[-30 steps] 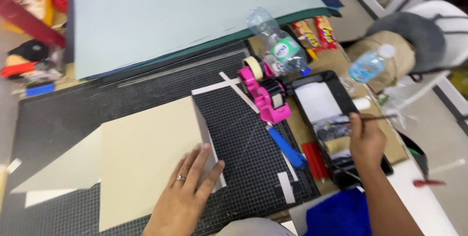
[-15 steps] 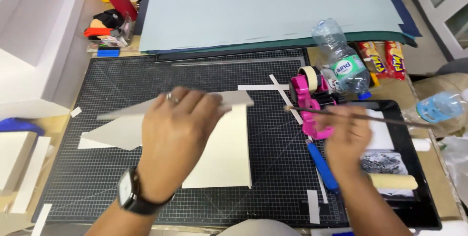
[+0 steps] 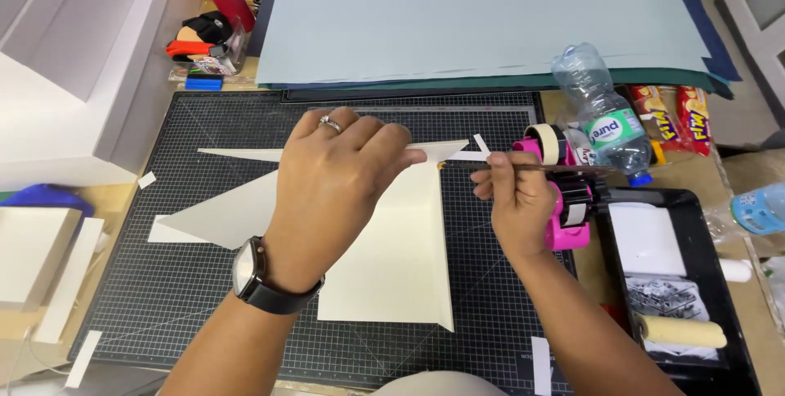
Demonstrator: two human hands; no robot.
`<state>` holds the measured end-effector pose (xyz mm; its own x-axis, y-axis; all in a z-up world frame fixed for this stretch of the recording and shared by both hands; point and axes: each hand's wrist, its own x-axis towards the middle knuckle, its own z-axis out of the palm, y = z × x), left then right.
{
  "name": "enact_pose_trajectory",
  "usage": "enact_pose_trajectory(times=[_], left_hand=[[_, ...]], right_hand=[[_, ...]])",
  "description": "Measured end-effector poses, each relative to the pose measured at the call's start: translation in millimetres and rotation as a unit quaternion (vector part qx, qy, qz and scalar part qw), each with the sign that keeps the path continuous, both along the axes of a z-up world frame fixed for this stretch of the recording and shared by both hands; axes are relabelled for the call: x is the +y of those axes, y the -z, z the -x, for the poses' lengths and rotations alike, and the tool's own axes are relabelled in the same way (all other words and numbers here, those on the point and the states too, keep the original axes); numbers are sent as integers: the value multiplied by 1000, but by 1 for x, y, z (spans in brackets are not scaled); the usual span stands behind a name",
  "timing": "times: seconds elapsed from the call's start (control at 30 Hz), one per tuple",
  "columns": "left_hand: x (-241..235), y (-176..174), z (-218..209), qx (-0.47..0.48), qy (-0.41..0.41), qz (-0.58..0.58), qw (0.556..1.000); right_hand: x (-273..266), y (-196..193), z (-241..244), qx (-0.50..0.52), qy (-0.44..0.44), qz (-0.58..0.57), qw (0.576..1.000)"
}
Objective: Cutting, gluing, and folding cardboard to create a custom box on a workbench.
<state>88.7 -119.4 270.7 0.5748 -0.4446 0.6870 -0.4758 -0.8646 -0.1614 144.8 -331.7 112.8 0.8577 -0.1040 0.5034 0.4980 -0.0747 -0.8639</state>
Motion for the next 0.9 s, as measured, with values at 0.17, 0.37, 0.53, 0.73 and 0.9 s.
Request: enact_pose_trajectory(times=[0.17, 0.37, 0.53, 0.73, 0.9], left_hand=[[2, 0, -1, 2, -2, 1, 1000], [2, 0, -4, -5, 1, -2, 1000], [2, 1, -5, -5, -5, -4, 1000], [2, 3, -5, 1, -10, -13, 1000], [2, 1, -4, -3, -12, -15, 1000]], right_hand=[[2, -2, -5, 5, 23, -8, 1000], [0, -1, -3, -3, 41, 21, 999], [-9, 11, 10, -19, -17, 21, 999], [-5, 5, 15, -51, -18, 32, 998], [-12, 16, 40, 1, 18, 9, 1000]])
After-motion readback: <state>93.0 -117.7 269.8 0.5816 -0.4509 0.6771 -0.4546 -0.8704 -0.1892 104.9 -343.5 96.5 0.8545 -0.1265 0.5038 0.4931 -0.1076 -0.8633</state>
